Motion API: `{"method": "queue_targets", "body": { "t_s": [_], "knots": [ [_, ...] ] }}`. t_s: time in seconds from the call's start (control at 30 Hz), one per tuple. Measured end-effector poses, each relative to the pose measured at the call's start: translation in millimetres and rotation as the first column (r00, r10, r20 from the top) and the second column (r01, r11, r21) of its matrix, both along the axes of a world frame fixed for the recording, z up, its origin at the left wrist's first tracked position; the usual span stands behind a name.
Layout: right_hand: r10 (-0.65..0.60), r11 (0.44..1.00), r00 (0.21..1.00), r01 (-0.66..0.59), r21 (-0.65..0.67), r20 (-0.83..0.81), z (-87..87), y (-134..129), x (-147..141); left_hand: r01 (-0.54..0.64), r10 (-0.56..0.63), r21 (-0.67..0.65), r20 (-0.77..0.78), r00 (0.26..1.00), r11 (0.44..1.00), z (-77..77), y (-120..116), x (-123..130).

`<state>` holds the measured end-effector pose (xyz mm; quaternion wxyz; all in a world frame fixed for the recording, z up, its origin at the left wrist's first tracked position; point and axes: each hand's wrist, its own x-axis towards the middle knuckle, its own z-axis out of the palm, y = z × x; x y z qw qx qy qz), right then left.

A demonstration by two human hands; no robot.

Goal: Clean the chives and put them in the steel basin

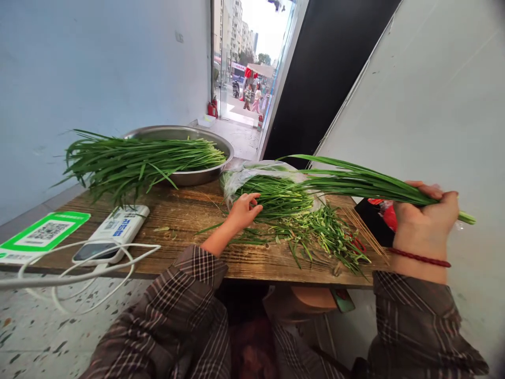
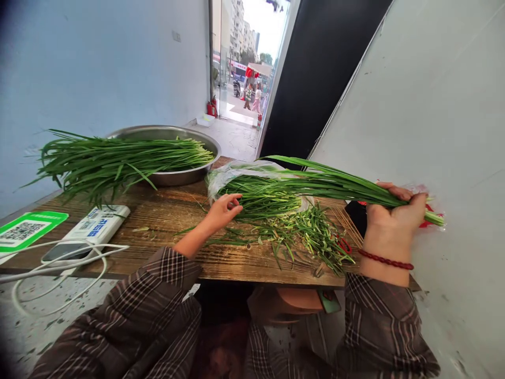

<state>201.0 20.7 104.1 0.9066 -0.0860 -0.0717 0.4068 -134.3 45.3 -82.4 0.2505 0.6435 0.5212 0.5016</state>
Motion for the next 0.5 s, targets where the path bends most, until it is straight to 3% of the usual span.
{"method": "queue_targets", "body": {
  "t_s": [0.13,0.23,0.3,0.37,0.43,0.5],
  "knots": [
    [0.039,0.999,0.997,-0.039,0.000,0.069,-2.0,-1.9,-2.8,-0.187,0.166,0.073,0.236,0.958,0.980,23.4,-1.9,-3.8],
    [0.109,0.994,0.967,-0.110,-0.008,0.229,-3.0,-10.0,-16.7,-0.224,0.151,0.187,0.341,0.928,0.956,63.0,-13.4,3.1],
    [0.196,0.979,0.911,-0.204,-0.019,0.363,-4.0,-18.3,-37.7,-0.120,0.028,0.287,0.307,0.951,0.950,94.6,-24.5,18.5],
    [0.274,0.957,0.825,-0.282,-0.059,0.495,-6.2,-26.8,-65.3,0.081,-0.158,0.334,0.209,0.965,0.939,123.1,-34.6,40.1],
    [0.325,0.938,0.725,-0.328,-0.110,0.607,-9.7,-33.2,-93.1,0.313,-0.361,0.290,0.129,0.924,0.905,143.3,-42.2,61.8],
    [0.291,0.943,0.662,-0.320,-0.092,0.691,-13.5,-36.5,-115.3,0.474,-0.501,0.227,0.078,0.862,0.851,154.0,-48.2,77.5]
  ]
}}
